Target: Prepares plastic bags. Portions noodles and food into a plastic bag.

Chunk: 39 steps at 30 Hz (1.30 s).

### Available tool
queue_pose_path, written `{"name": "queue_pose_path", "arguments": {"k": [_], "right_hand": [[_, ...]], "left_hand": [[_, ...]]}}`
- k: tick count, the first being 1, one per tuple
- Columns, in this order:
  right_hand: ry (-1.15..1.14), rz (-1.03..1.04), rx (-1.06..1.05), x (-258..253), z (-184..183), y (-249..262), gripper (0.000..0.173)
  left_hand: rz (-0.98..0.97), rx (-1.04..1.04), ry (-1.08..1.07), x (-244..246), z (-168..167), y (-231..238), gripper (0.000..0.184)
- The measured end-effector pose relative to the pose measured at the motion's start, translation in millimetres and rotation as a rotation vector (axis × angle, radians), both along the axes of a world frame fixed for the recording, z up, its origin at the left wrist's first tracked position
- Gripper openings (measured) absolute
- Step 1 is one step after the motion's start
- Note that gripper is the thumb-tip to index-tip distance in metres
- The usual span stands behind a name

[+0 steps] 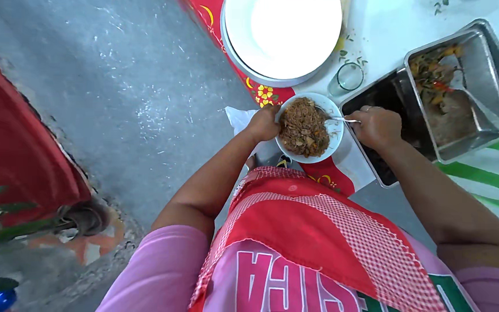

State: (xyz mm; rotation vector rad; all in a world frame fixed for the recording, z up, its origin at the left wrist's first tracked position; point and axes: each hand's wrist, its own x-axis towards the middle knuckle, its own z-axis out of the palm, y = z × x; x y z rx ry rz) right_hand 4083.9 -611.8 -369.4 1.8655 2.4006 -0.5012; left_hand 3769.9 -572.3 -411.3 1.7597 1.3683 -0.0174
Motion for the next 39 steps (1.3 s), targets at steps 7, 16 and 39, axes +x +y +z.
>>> {"name": "queue_pose_path", "arguments": {"k": [7, 16, 39], "right_hand": [[0.016, -0.053, -0.250, 4.2, 8.7, 4.7, 0.025], [0.116, -0.265, -0.108, 2.0, -7.2, -39.7, 0.023], [0.353, -0.615, -0.249, -3.1, -22.8, -62.5, 0.021]], "left_hand": [[0.009, -0.026, -0.055, -0.7, 9.2, 3.0, 0.048], [-0.041, -0.045, -0.036, -1.2, 7.6, 1.9, 0.046], [-0.141, -0.068, -0.064, -15.5, 17.3, 18.8, 0.060]]}}
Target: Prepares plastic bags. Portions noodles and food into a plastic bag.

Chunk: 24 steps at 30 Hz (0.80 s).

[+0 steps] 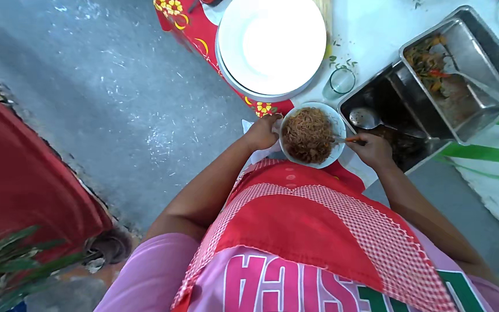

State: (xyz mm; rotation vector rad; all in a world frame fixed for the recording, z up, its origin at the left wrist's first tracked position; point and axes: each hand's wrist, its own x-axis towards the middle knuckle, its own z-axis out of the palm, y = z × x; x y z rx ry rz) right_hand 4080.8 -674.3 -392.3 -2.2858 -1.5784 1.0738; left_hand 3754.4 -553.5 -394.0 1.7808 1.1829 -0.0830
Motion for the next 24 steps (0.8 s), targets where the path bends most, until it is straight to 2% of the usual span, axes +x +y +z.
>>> {"name": "queue_pose_path", "arguments": {"k": [5, 10, 14, 19, 24], "right_hand": [[-0.007, 0.050, 0.068, 4.6, 5.0, -5.4, 0.022], [-0.112, 0.082, -0.022, -0.9, 18.2, -2.5, 0.025], [-0.085, 0.095, -0.020, -3.3, 8.8, -1.6, 0.026], [0.000, 0.042, -0.067, 1.1, 15.3, -3.0, 0.026], [0.041, 0.043, 0.039, 8.6, 21.1, -4.0, 0.023]], "left_hand": [[0.027, 0.036, 0.066, -18.3, 21.7, -3.9, 0.070], [0.068, 0.062, 0.110, -19.9, 30.9, -7.3, 0.070], [0.090, 0.070, 0.112, -18.8, 31.0, -18.4, 0.068], [0.085, 0.063, 0.103, -14.1, 35.8, -15.2, 0.068], [0.050, 0.080, 0.092, -22.8, 50.0, -5.4, 0.075]]}}
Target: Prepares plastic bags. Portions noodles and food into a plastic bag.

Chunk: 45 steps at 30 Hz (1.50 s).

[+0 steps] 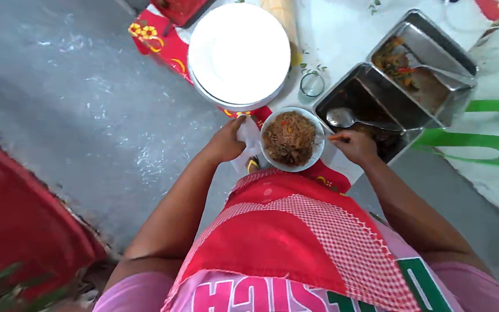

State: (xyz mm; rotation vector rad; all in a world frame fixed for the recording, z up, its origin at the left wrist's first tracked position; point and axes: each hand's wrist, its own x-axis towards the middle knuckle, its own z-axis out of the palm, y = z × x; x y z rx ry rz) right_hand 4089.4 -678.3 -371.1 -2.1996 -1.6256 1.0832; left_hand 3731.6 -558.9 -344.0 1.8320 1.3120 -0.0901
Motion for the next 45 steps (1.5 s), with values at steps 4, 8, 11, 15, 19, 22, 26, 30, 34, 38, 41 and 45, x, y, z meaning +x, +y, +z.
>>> {"name": "queue_pose_path", "arguments": {"k": [4, 8, 11, 15, 19, 22, 26, 30, 34, 38, 41, 45], "right_hand": [[-0.050, 0.042, 0.031, 3.0, 24.1, 5.4, 0.022], [-0.116, 0.085, 0.049, 5.8, 46.8, 9.7, 0.022], [-0.132, 0.148, 0.089, 9.5, 61.4, 11.5, 0.022], [-0.128, 0.189, 0.140, 12.1, 79.7, 14.9, 0.021], [-0.123, 0.236, 0.172, 6.1, 92.1, 21.0, 0.019], [-0.110, 0.281, 0.167, -4.5, 98.7, 29.8, 0.019], [-0.139, 0.388, 0.118, -26.7, 103.6, 48.3, 0.019], [-0.251, 0.562, 0.009, -59.4, 121.8, 74.5, 0.023], [-0.528, 0.780, 0.005, -107.7, 160.7, 82.3, 0.019], [-0.733, 0.961, 0.265, -130.6, 181.9, 70.2, 0.017], [-0.765, 1.012, 0.513, -126.2, 186.3, 63.8, 0.017], [-0.680, 0.973, 0.703, -111.3, 203.9, 61.9, 0.013]], "left_hand": [[-0.032, 0.025, 0.041, -0.4, 23.4, 3.4, 0.076], [-0.059, 0.052, 0.005, -4.0, 43.3, 2.7, 0.076], [-0.070, 0.020, -0.043, -2.7, 47.4, 2.2, 0.077], [-0.109, -0.017, -0.105, 8.9, 45.0, 3.3, 0.077], [-0.129, -0.086, -0.096, 26.0, 53.3, 8.1, 0.078], [-0.128, -0.121, -0.097, 35.8, 56.8, 9.9, 0.077], [-0.083, -0.205, -0.180, 49.2, 66.0, 3.8, 0.078], [-0.055, -0.276, -0.284, 59.7, 77.1, -6.8, 0.081], [0.017, -0.311, -0.490, 52.3, 82.8, -13.2, 0.086], [0.104, -0.261, -0.605, 32.5, 90.6, -13.6, 0.087], [0.151, -0.237, -0.697, 17.7, 98.1, -17.0, 0.086], [0.193, -0.193, -0.783, 0.0, 106.6, -21.7, 0.086]]}}
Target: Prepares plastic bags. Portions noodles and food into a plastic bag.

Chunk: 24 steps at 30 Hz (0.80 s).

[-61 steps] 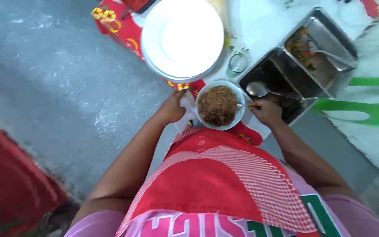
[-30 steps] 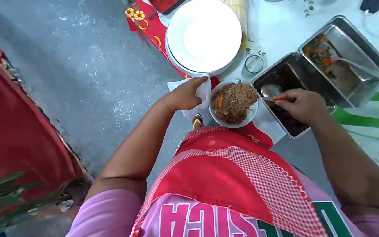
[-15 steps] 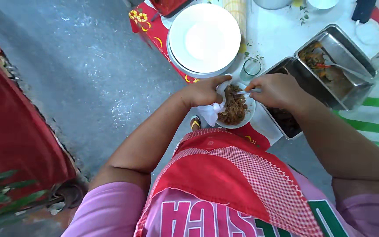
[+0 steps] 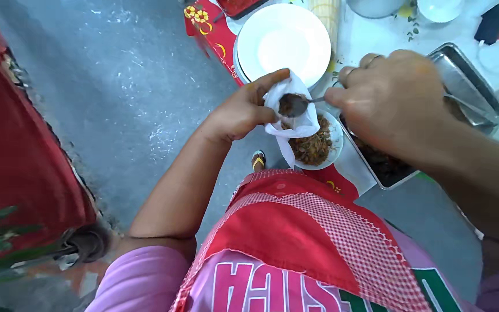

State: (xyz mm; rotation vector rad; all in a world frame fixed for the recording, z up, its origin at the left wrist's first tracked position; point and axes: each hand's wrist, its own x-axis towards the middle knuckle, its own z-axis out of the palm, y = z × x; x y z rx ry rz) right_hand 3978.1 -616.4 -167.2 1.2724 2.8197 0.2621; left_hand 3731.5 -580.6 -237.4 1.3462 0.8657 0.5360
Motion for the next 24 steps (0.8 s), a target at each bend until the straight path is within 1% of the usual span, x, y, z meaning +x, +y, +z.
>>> {"name": "queue_pose_path", "arguments": {"k": [2, 4, 6, 8, 9, 11, 12, 13, 15, 17, 19, 20, 21, 22, 24], "right_hand": [[0.103, -0.033, -0.067, 15.6, 13.1, 2.7, 0.017], [0.208, -0.154, -0.242, 35.5, 22.8, 4.6, 0.019], [0.295, -0.281, -0.389, 60.2, 22.1, 5.7, 0.018], [0.342, -0.413, -0.483, 83.9, 10.9, 3.8, 0.017], [0.332, -0.481, -0.510, 92.6, 2.4, 2.1, 0.017], [0.239, -0.624, -0.524, 100.2, -21.7, -2.3, 0.024], [0.179, -0.683, -0.510, 99.4, -38.2, -5.8, 0.027], [0.149, -0.697, -0.461, 99.0, -59.1, -10.1, 0.029], [0.154, -0.644, -0.309, 99.3, -106.0, -18.0, 0.029], [0.208, -0.578, -0.174, 97.5, -146.6, -21.1, 0.030], [0.242, -0.537, -0.086, 93.2, -177.5, -18.6, 0.030], [0.253, -0.528, -0.075, 90.4, -188.0, -16.7, 0.029], [0.259, -0.524, -0.093, 88.3, -195.2, -15.0, 0.029], [0.250, -0.533, -0.161, 87.0, -197.6, -13.5, 0.030], [0.225, -0.594, -0.399, 90.0, -188.7, -7.5, 0.030]], "left_hand": [[0.020, 0.021, -0.011, -11.0, 1.4, -0.1, 0.086], [0.045, 0.037, -0.002, -22.8, 1.9, -1.6, 0.085], [0.056, 0.059, 0.005, -34.4, 1.0, -2.2, 0.086], [0.076, 0.067, 0.019, -44.5, -1.4, -4.2, 0.087], [0.083, 0.062, 0.025, -49.1, -2.9, -5.1, 0.087], [0.090, 0.050, 0.047, -55.7, -7.9, -7.5, 0.089], [0.093, 0.037, 0.074, -57.5, -10.9, -9.4, 0.089], [0.100, 0.021, 0.105, -58.2, -14.3, -11.5, 0.089], [0.120, -0.008, 0.182, -57.2, -21.8, -16.3, 0.088], [0.123, -0.045, 0.244, -55.9, -30.8, -19.6, 0.088], [0.125, -0.080, 0.287, -55.0, -41.4, -21.2, 0.087], [0.124, -0.099, 0.294, -55.0, -47.9, -21.1, 0.088], [0.123, -0.118, 0.297, -55.1, -54.5, -21.1, 0.088], [0.121, -0.140, 0.302, -55.2, -60.7, -21.1, 0.088], [0.122, -0.171, 0.327, -54.7, -69.7, -21.6, 0.088]]}}
